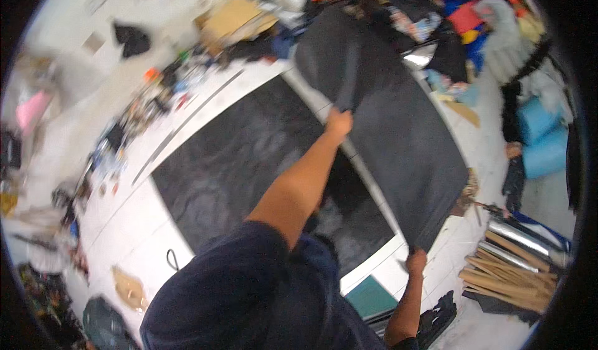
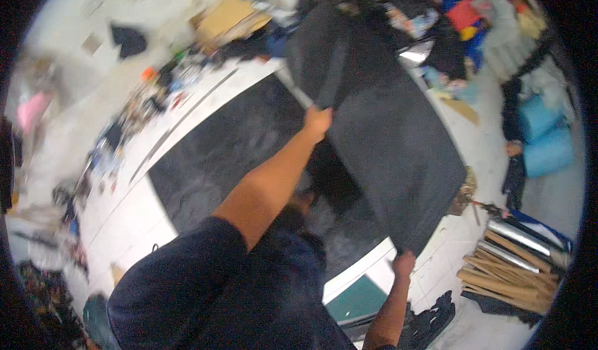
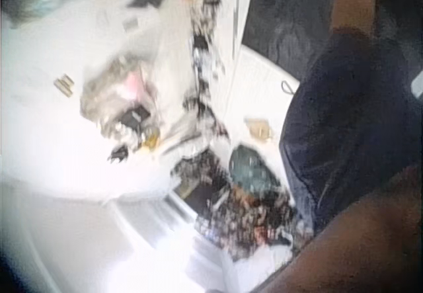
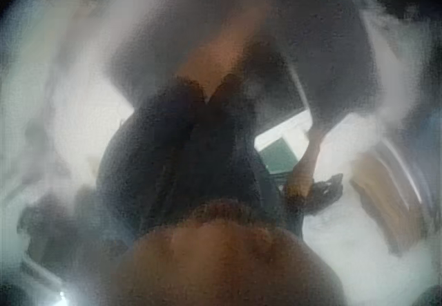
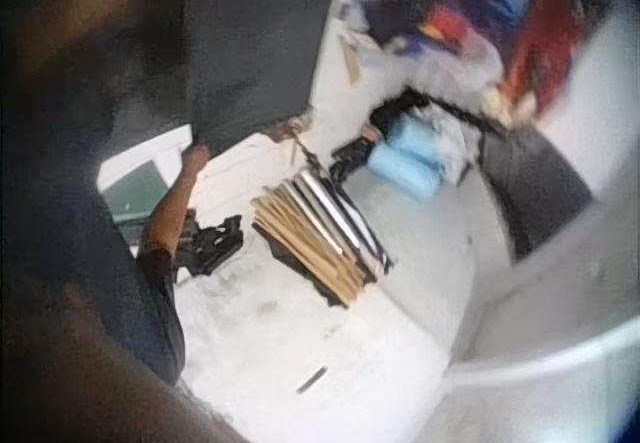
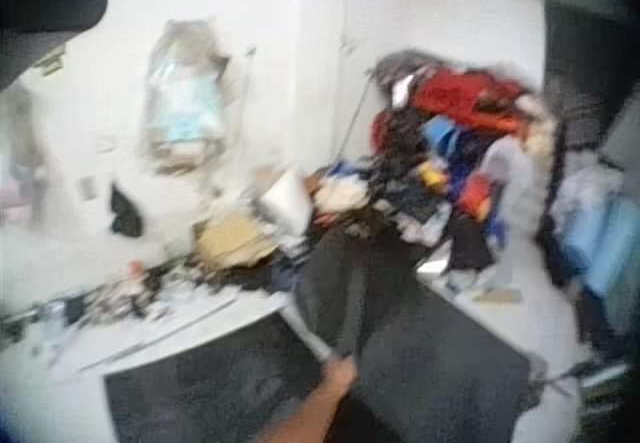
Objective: The person cuts a large black fabric sheet on the floor using scissors. They repeatedly unfold, align, and cut the fabric into sections, then fold and stack the pieces.
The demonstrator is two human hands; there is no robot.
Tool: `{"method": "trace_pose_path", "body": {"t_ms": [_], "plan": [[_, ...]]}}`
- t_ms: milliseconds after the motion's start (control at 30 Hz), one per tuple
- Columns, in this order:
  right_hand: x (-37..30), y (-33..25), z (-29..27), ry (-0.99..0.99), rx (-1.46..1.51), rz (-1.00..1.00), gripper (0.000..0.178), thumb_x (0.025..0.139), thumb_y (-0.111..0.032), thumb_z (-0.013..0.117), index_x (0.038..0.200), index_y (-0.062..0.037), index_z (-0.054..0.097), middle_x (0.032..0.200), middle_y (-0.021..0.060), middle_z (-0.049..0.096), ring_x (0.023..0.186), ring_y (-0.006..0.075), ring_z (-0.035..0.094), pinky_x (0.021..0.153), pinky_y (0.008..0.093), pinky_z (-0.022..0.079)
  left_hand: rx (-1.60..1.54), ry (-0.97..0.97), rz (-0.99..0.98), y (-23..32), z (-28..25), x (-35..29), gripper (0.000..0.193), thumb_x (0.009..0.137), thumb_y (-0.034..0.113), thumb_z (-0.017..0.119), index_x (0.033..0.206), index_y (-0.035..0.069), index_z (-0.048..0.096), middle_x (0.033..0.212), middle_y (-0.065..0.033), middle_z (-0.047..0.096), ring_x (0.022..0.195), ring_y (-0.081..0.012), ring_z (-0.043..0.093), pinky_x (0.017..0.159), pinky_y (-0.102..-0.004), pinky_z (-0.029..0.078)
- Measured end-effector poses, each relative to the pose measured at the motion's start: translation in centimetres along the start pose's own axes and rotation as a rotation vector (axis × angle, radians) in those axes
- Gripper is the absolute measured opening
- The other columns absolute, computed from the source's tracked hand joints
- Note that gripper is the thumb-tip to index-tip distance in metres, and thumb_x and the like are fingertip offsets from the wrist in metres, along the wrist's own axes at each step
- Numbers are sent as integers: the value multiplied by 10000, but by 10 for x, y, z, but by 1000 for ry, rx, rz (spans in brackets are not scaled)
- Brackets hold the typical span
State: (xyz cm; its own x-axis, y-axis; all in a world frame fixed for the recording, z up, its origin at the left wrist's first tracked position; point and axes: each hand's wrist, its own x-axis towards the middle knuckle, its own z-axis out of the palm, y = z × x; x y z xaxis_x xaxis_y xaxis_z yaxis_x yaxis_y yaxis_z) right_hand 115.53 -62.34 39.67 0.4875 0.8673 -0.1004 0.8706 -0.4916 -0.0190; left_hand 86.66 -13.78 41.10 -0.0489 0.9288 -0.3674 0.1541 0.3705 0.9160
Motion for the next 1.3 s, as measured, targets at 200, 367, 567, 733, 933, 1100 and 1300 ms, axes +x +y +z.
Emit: {"method": "trace_pose_path", "body": {"t_ms": [200,367,567,733,933,1100,1300], "plan": [[-141,-112,-32,-73,190,101,151,749,-59,560,858,3,644,786,249,630,787,447,611,710,496,495,88,76,-97,-49,-137,-101,465,830,229,629,1124,-117,525,1163,-329,565,1128,-428,547,923,-440,441],[-250,-164,-8,-51,152,183,237,713,-32,551,928,-26,652,914,230,640,854,431,611,745,510,487,128,20,-72,-76,-249,-147,509,834,231,647,1126,-163,511,1154,-314,574,1109,-396,562,913,-421,438],[-343,-245,11,28,73,406,232,743,-59,564,953,-48,662,956,192,651,880,390,629,773,484,504,-3,-52,-39,-107,-340,-180,490,874,202,633,1140,-176,470,1178,-278,551,1090,-331,551,932,-380,412],[-388,-329,1,101,70,562,212,757,-56,560,940,-80,664,926,173,655,882,364,638,758,460,517,71,-160,11,-125,-425,-206,475,903,208,612,1156,-165,461,1234,-277,515,1149,-338,515,965,-373,388],[-472,-404,-19,41,22,646,236,856,-147,460,956,-101,668,919,187,666,869,401,635,769,488,511,16,-220,-17,-150,-519,-267,455,906,189,601,1160,-161,461,1239,-279,507,1153,-349,507,990,-378,367],[-566,-460,-58,-48,-30,611,216,842,-124,476,940,-98,667,881,182,667,820,396,642,722,487,519,-52,-220,32,-183,-622,-288,430,907,164,599,1161,-153,456,1236,-259,511,1129,-334,513,992,-372,366],[-710,-518,-32,66,16,539,251,802,-108,516,963,-143,705,849,142,677,788,332,666,703,451,520,-80,-257,-51,-219,-740,-366,419,894,138,621,1181,-122,462,1239,-219,531,1122,-306,513,986,-356,366]]}}
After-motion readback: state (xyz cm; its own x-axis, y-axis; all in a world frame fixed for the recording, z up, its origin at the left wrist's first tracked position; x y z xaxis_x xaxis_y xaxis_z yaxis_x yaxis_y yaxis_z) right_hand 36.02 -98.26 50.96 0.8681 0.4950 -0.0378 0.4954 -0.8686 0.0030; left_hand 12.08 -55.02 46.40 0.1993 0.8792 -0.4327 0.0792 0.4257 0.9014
